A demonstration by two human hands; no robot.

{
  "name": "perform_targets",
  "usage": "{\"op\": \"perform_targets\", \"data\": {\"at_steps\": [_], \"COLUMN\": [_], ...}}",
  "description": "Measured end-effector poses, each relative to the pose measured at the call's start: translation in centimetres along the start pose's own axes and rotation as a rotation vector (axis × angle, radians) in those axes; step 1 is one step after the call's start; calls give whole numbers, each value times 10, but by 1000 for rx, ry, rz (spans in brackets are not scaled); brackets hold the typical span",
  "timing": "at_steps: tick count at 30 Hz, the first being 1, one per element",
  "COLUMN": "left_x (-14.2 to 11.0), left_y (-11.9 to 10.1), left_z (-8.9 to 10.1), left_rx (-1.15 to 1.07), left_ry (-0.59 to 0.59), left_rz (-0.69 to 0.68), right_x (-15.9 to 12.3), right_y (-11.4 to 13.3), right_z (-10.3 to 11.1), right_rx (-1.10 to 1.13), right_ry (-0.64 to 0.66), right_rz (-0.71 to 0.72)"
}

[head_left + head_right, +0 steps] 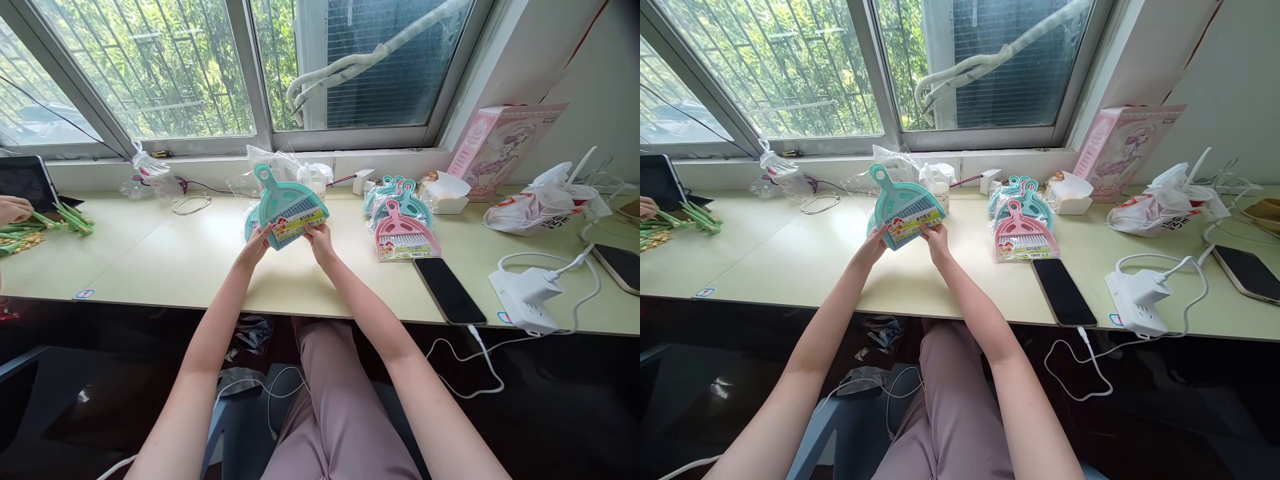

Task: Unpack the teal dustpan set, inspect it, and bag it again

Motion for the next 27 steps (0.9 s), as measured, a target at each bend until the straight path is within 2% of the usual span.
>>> {"op": "perform_targets", "data": {"at_steps": [7, 10, 17, 20, 24, 27], "left_x": [-2, -2, -3, -3, -2, -2], "left_y": [-5, -7, -11, -11, -3, -8], "left_z": [5, 0, 4, 4, 5, 3], "left_rx": [-8, -44, -16, -44, -71, -23], "left_ry": [-87, -66, -144, -141, -141, -133], "left_rz": [-35, -44, -113, -132, -61, -122], "right_x": [3, 6, 9, 8, 6, 6], "right_y": [2, 5, 0, -2, -3, -6], "right_z": [-2, 2, 4, 3, 6, 8], "right_rx": [-18, -15, -56, -59, -20, -6], "right_ry": [39, 35, 15, -6, -65, -93], "right_rz": [33, 52, 18, 16, 19, -4]}}
Point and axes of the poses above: each hand's wrist, its own x-axis towards the middle knuckle, its own z-axis out of the back of the hand, y = z × x, the point moved 10 cm from there along x, towards the middle knuckle, and after that the axes turned 14 degrees about -x, right-handed, at the moved point
